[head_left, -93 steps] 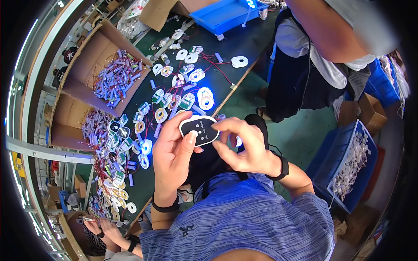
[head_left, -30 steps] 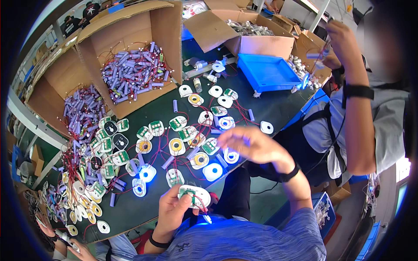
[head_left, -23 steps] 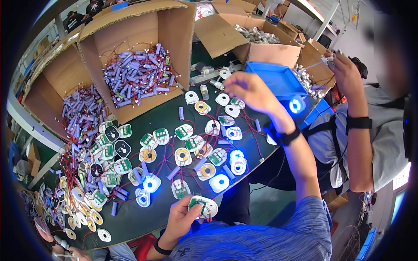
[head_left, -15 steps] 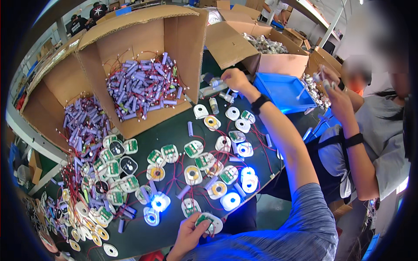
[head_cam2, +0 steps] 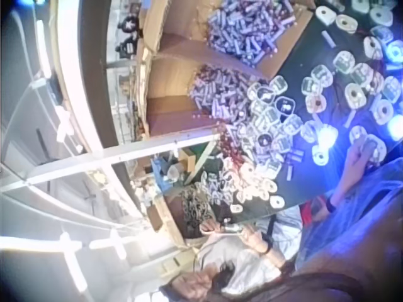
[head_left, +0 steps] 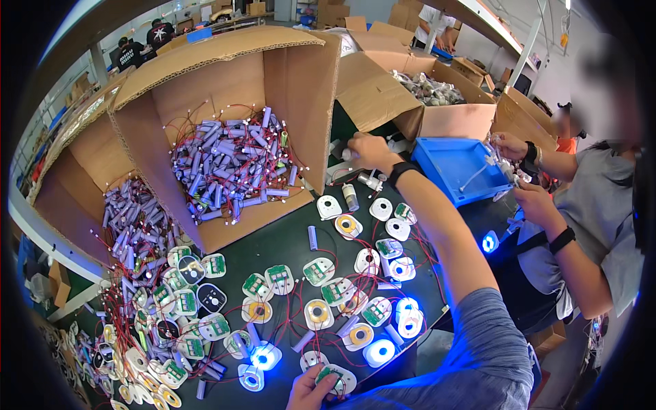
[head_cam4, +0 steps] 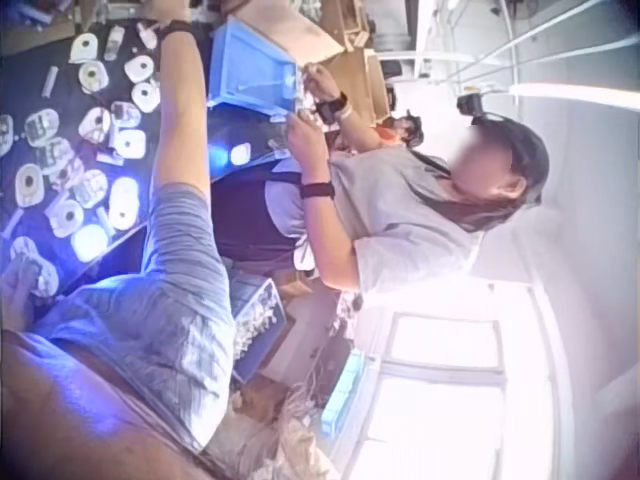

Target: Assembling small electronic components including motors, circuit boards, and wires.

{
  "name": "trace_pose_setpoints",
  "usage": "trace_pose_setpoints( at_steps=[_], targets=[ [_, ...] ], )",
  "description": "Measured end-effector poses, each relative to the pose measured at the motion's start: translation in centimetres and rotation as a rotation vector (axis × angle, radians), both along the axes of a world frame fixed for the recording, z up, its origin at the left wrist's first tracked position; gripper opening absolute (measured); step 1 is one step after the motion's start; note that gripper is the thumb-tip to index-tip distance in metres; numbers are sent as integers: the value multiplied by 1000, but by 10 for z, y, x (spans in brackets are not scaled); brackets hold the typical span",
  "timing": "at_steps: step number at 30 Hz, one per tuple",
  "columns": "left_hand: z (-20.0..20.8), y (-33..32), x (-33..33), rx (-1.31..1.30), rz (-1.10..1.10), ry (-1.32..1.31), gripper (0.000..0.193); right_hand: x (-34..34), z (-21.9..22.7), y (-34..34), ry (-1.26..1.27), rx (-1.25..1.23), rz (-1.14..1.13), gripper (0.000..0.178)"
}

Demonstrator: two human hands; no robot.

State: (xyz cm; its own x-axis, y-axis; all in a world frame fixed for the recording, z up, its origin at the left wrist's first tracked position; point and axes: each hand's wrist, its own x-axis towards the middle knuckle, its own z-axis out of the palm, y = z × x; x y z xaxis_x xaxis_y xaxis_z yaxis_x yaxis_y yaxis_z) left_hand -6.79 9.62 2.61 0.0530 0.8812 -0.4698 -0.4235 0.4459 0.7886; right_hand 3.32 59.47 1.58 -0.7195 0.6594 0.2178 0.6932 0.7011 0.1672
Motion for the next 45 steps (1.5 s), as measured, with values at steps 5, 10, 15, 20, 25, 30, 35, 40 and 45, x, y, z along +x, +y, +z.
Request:
trace_pose_setpoints(
  at_steps=[5, 10, 15, 20, 25, 30, 35, 40, 45],
  targets=[
    [-2, -3, 3, 131, -60, -64, 13, 25, 57, -21, 803, -319, 24, 29],
    [25, -3, 17, 163, -43, -220, 15, 52, 106, -73, 1533, -919, 127, 25],
    [-14, -20, 17, 156, -299, -359, 24, 73, 124, -187, 1476, -1242, 433, 23],
    [3, -23, 39, 162, -232, -297, 27, 76, 101, -334, 1180, -1540, 554, 26],
    [5, -27, 52, 374, -45, -393, 61, 80, 73, -398, 867, -836, 699, 35],
    [9, -29, 58, 339, -24, -241, 70, 90, 70, -410, 799, -591, 795, 40],
    [-3, -36, 61, 266, -24, -344, 65, 97, 72, -416, 775, -582, 796, 47],
    [-10, -40, 60, 292, 45, -296, 55, 99, 73, -417, 777, -629, 832, 45],
    [-2, -39, 61, 243, 116, -316, 46, 100, 76, -418, 772, -704, 778, 36]
  ],
)
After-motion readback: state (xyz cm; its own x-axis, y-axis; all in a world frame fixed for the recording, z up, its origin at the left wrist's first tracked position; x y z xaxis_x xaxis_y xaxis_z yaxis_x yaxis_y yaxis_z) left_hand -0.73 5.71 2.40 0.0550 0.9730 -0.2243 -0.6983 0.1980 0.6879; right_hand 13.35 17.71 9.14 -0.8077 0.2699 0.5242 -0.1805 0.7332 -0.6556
